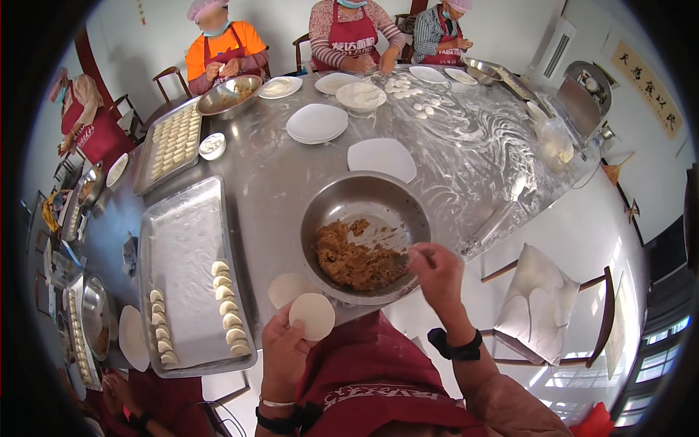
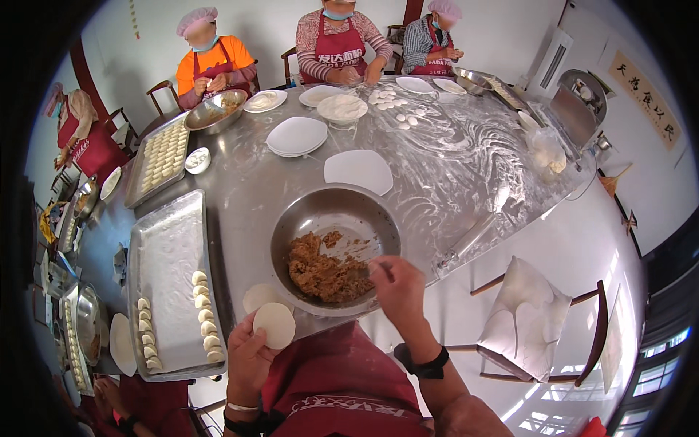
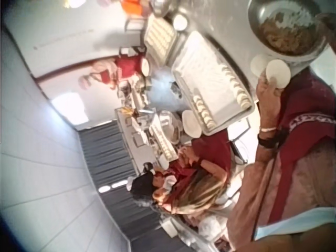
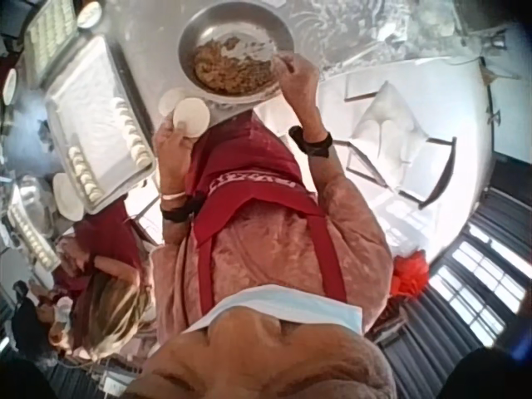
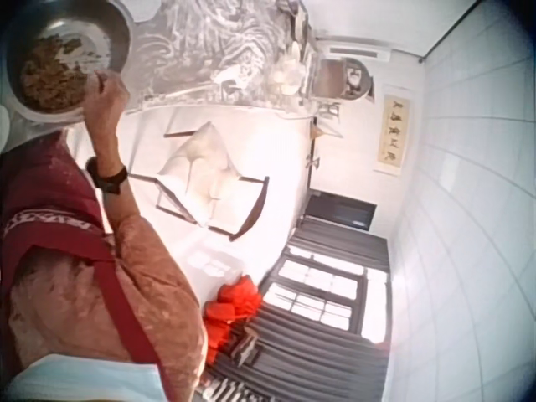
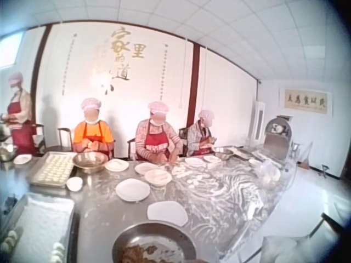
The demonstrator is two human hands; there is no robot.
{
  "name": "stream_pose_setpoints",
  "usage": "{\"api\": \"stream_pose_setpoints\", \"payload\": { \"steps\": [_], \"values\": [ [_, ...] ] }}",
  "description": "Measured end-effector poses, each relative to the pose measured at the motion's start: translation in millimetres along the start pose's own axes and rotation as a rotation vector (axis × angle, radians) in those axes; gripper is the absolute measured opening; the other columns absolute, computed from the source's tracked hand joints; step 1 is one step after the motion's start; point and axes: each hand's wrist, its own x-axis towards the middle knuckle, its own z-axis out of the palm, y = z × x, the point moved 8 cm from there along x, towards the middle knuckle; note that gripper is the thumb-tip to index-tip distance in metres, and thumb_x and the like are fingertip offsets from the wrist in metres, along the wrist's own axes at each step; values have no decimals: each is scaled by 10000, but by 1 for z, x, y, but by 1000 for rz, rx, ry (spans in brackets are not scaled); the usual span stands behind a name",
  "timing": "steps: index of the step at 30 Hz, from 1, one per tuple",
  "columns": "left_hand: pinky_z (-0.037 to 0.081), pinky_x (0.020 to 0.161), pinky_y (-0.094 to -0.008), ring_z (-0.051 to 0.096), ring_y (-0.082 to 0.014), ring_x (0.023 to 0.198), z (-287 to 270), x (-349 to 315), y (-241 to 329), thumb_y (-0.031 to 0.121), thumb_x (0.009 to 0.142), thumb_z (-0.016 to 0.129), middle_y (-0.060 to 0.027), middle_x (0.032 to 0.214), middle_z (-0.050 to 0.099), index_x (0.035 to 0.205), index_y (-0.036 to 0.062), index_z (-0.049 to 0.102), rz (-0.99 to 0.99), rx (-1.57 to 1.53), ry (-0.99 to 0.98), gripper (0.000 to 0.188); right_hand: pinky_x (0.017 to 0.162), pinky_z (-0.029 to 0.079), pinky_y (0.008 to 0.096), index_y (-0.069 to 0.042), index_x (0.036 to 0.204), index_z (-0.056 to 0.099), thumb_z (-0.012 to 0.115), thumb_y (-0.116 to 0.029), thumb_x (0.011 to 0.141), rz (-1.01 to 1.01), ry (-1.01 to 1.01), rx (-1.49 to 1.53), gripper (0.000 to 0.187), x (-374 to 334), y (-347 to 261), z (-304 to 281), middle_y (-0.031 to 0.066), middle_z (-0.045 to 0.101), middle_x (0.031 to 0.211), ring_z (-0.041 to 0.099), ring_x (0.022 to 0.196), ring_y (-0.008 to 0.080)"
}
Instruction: Manually folding and preparing dumplings with filling on a stainless steel prep table.
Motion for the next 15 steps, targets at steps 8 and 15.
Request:
{"api": "stream_pose_setpoints", "payload": {
  "steps": [8,15],
  "values": [
    [507,1046,-502,603,-329,1227,-1,0,-14,24,994,498,-201,1325,595,1372,-62,482,-76,-197,-103,388,655,533,375,-19,891,687,630,-92,874,-27,156,-215,95,28,40,3,131,701,736,699,671,253],
    [510,1045,-486,603,-325,1225,6,-1,-15,56,1008,505,-197,1325,595,1362,-67,484,-93,-281,-135,375,582,583,285,60,980,651,604,-88,927,240,4,85,164,24,61,34,124,708,778,734,666,188]
  ]
}}
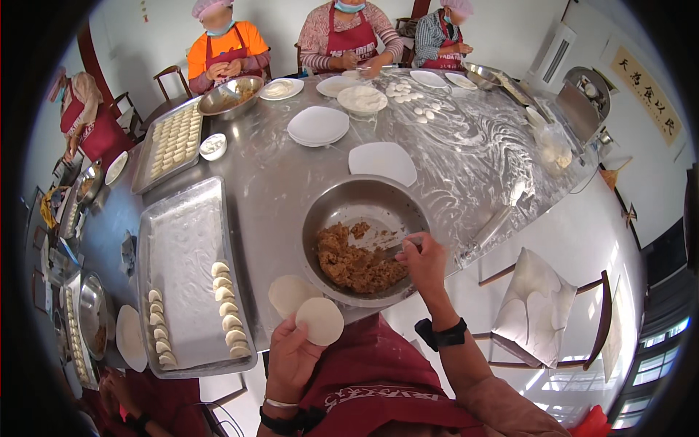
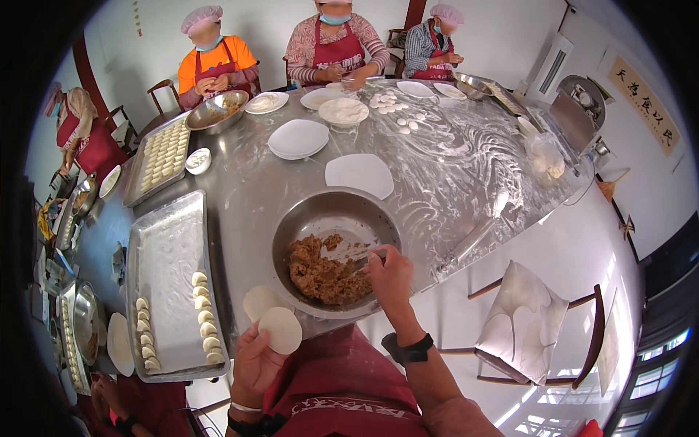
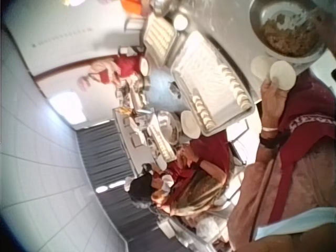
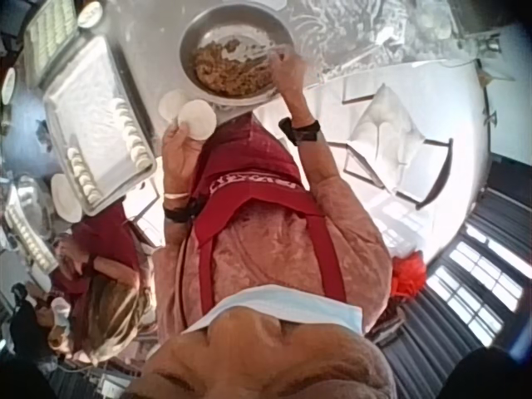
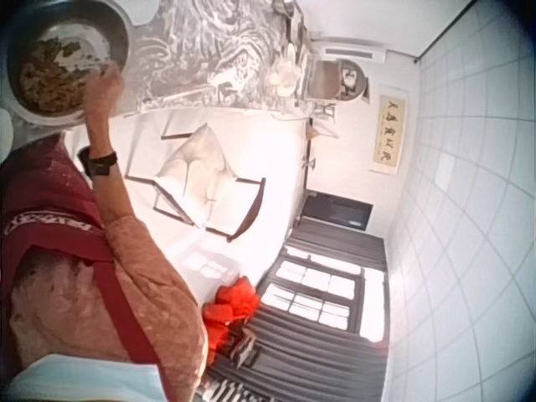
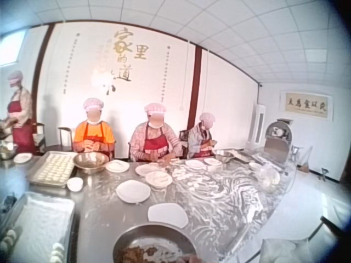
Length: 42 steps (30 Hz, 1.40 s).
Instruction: Manually folding and preparing dumplings with filling on a stainless steel prep table.
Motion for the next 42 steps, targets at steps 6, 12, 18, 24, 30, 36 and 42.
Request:
{"api": "stream_pose_setpoints", "payload": {
  "steps": [6,12,18,24,30,36,42],
  "values": [
    [509,1045,-490,601,-332,1226,0,3,1,93,1010,525,-197,1322,596,1365,-55,474,2,-1,15,388,588,608,287,96,997,630,610,-90,924,76,-58,129,201,3,0,12,151,698,809,742,692,216],
    [492,1064,-497,584,-341,1245,7,8,15,117,1008,541,-192,1336,580,1394,-35,432,53,-64,10,429,544,609,307,128,994,607,587,-56,917,270,-91,392,200,7,5,16,181,675,819,732,654,247],
    [461,1083,-452,560,-302,1261,10,19,20,128,1035,470,-173,1366,551,1408,-43,416,112,-51,-22,414,645,626,354,104,1084,589,591,-72,920,366,-101,598,241,-2,-2,5,192,666,916,726,758,273],
    [412,1125,-460,517,-300,1306,7,38,6,140,1037,444,-164,1388,532,1409,-20,421,99,-81,-38,406,712,634,359,96,1097,577,591,-70,942,421,-176,811,227,-28,-26,10,183,662,932,728,817,278],
    [397,1135,-466,503,-304,1317,25,41,6,216,1057,424,-167,1380,538,1394,-8,439,88,-161,-43,405,739,619,360,64,1071,622,548,-24,956,208,-165,724,163,-69,-73,23,148,684,932,720,794,252],
    [401,1115,-474,511,-324,1293,20,33,21,361,1070,403,-180,1359,546,1356,-15,466,120,-180,-11,477,810,584,379,6,961,696,645,41,844,-631,-351,162,132,-109,-121,33,143,720,1016,711,929,274],
    [377,1122,-499,493,-348,1299,8,31,23,418,1068,385,-190,1367,534,1351,-31,452,131,-218,-1,534,796,591,393,-10,931,701,712,44,770,-897,-434,44,170,-125,-143,35,151,726,983,714,893,329]
  ]
}}
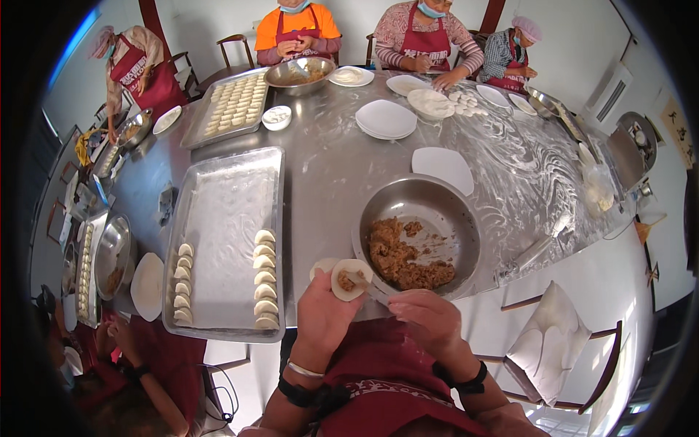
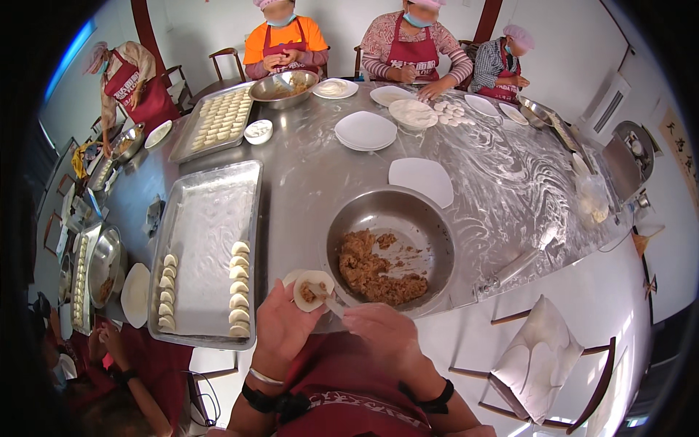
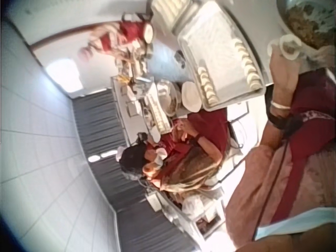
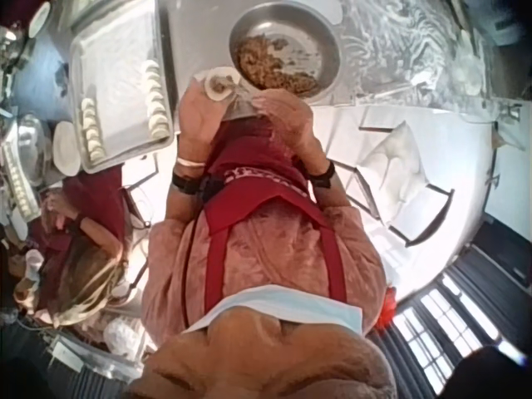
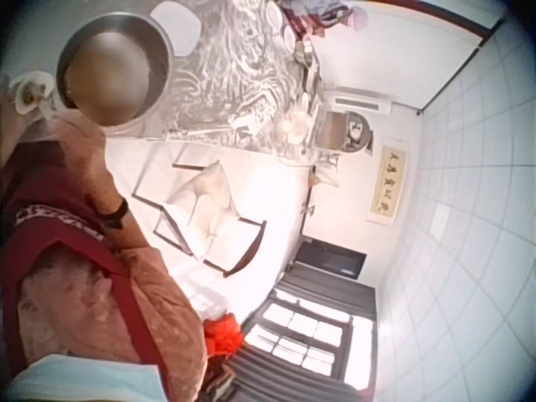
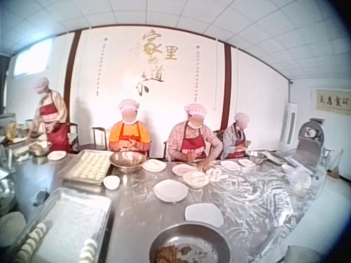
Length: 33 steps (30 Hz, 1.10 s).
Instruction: Manually folding and preparing dumplings with filling on a stainless steel prep table.
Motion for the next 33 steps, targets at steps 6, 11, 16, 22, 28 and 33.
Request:
{"api": "stream_pose_setpoints", "payload": {
  "steps": [6,11,16,22,28,33],
  "values": [
    [360,1149,-487,477,-312,1319,9,-6,2,368,1089,336,-161,1368,524,1363,-16,436,9,-5,5,482,702,553,282,38,999,699,602,-23,916,550,206,335,142,-14,32,-23,144,741,957,730,873,188],
    [369,1149,-461,481,-281,1316,14,-11,-6,306,1104,306,-140,1360,523,1366,-13,438,-25,40,34,433,691,558,272,65,1083,649,561,-63,967,848,270,585,194,-28,52,-9,145,728,946,734,827,198],
    [361,1158,-489,461,-322,1352,17,-18,-10,388,1091,323,-176,1433,480,1448,-29,372,-53,221,22,551,715,603,314,72,1075,620,543,-94,984,936,365,747,205,-34,75,-4,162,712,922,737,803,239],
    [386,1147,-489,475,-324,1339,13,-21,-14,367,1096,311,-181,1423,488,1449,-32,372,-77,157,26,536,722,624,354,73,1061,615,553,-101,978,970,349,773,203,-38,81,-8,181,702,896,739,784,269],
    [386,1149,-491,482,-303,1336,8,-18,-8,315,1103,294,-165,1417,499,1434,-50,385,-32,110,62,501,685,628,359,75,1057,617,554,-90,975,908,478,723,194,-40,84,-32,177,698,888,739,756,268],
    [406,1128,-485,486,-314,1332,9,-20,-14,328,1095,327,-172,1415,500,1435,-42,392,-63,123,41,506,650,630,342,70,1038,619,545,-66,969,969,448,803,169,-42,81,-19,178,696,887,740,735,277]
  ]
}}
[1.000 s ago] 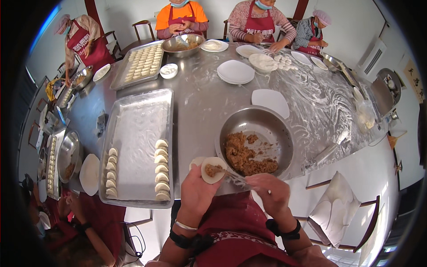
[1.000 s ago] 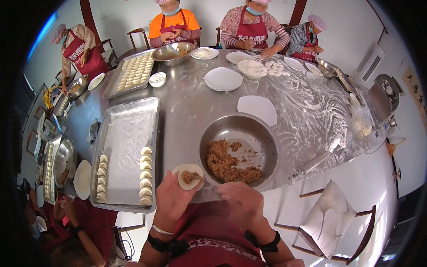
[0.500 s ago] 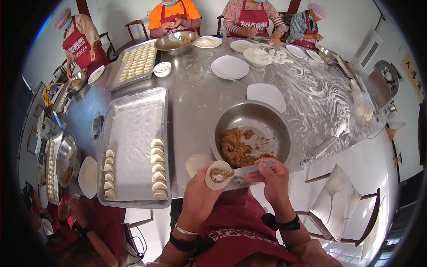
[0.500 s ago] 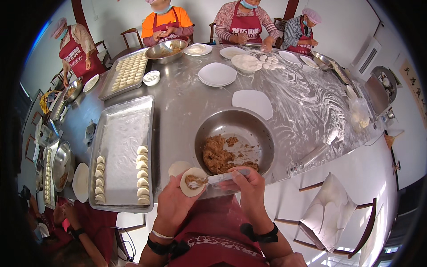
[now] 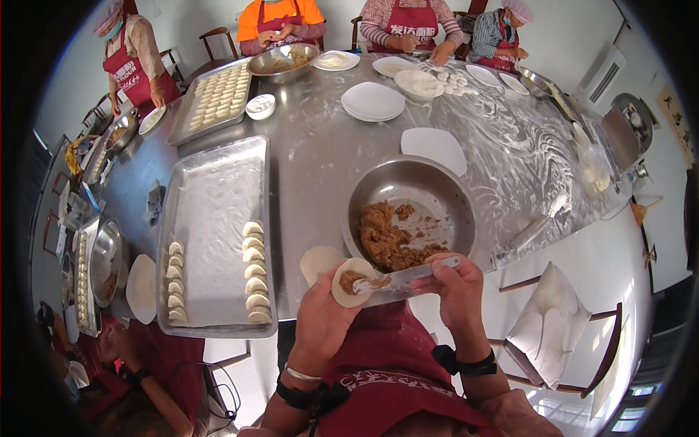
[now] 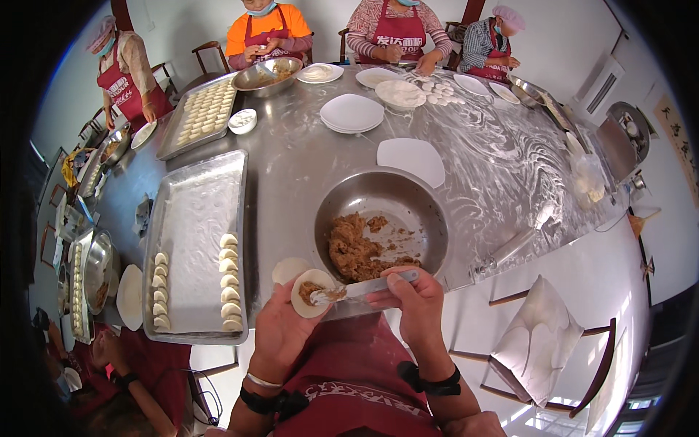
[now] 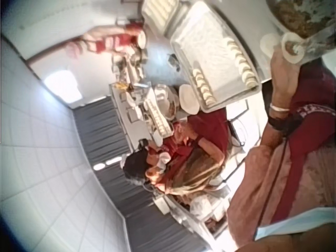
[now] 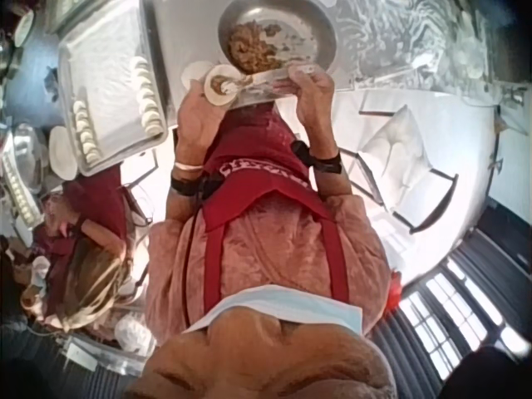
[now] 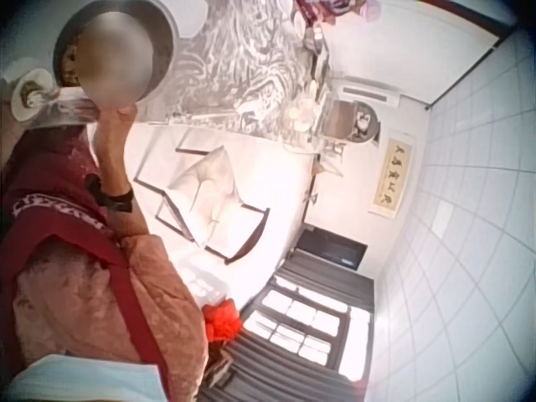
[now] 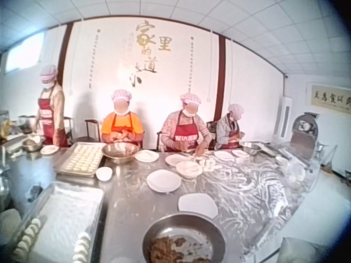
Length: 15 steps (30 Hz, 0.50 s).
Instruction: Manually folding and preparing dumplings with filling on a stainless steel prep table.
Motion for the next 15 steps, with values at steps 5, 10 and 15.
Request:
{"api": "stream_pose_setpoints", "payload": {
  "steps": [5,10,15],
  "values": [
    [420,1114,-484,495,-334,1327,5,-3,-3,341,1087,355,-195,1413,499,1432,-49,398,-18,70,-33,523,634,630,339,66,1032,620,542,-66,971,22,-20,1,165,0,6,5,180,695,884,739,720,278],
    [420,1110,-453,527,-288,1302,7,-6,-3,343,1085,379,-178,1388,534,1416,-61,425,-19,142,-38,525,631,630,342,64,1035,619,538,-70,973,26,-8,-5,168,1,6,6,179,693,876,738,716,280],
    [436,1099,-472,534,-306,1294,8,-10,-4,337,1088,354,-201,1389,529,1402,-81,431,-35,223,-51,528,646,632,361,62,1050,616,539,-72,975,21,-36,31,172,5,12,-1,176,690,902,737,725,295]
  ]
}}
